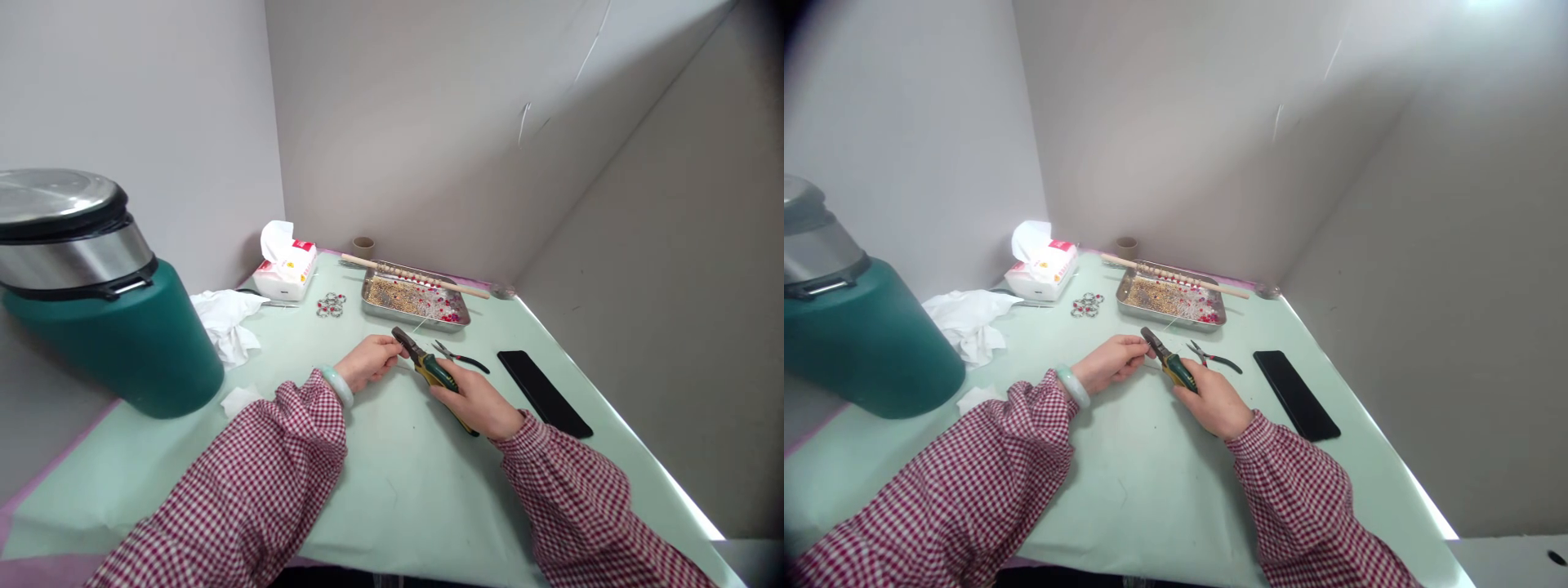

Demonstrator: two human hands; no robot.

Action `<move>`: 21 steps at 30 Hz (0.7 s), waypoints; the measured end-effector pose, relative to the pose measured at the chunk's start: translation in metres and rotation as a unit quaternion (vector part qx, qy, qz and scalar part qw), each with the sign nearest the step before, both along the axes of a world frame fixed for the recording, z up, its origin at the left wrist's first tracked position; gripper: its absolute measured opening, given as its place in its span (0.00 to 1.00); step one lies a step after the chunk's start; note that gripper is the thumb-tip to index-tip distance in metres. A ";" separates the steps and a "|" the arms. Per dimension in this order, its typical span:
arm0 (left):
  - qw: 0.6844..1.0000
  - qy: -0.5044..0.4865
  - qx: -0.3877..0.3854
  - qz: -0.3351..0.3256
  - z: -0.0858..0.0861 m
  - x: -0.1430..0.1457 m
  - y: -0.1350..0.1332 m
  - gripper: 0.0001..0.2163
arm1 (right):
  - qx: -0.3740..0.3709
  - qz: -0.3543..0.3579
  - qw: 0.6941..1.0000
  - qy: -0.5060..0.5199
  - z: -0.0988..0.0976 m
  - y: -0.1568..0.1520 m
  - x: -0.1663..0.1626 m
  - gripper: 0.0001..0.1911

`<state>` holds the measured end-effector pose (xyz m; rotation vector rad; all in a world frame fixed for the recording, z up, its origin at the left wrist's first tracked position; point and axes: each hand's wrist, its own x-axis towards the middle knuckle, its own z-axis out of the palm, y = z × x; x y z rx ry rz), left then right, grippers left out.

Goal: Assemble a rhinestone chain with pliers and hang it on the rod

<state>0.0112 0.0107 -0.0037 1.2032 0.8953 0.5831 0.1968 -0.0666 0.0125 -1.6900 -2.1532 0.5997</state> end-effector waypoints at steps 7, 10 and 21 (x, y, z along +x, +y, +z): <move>1.000 0.006 0.002 0.006 -0.002 0.000 0.000 0.06 | 0.005 -0.002 1.000 0.002 0.001 -0.002 -0.001 0.12; 1.000 0.009 -0.001 0.002 0.000 0.001 -0.001 0.06 | 0.001 -0.003 1.000 -0.004 0.003 -0.002 -0.001 0.14; 1.000 0.015 0.004 0.005 0.003 0.001 -0.003 0.07 | 0.028 -0.007 1.000 -0.004 -0.003 -0.005 -0.006 0.17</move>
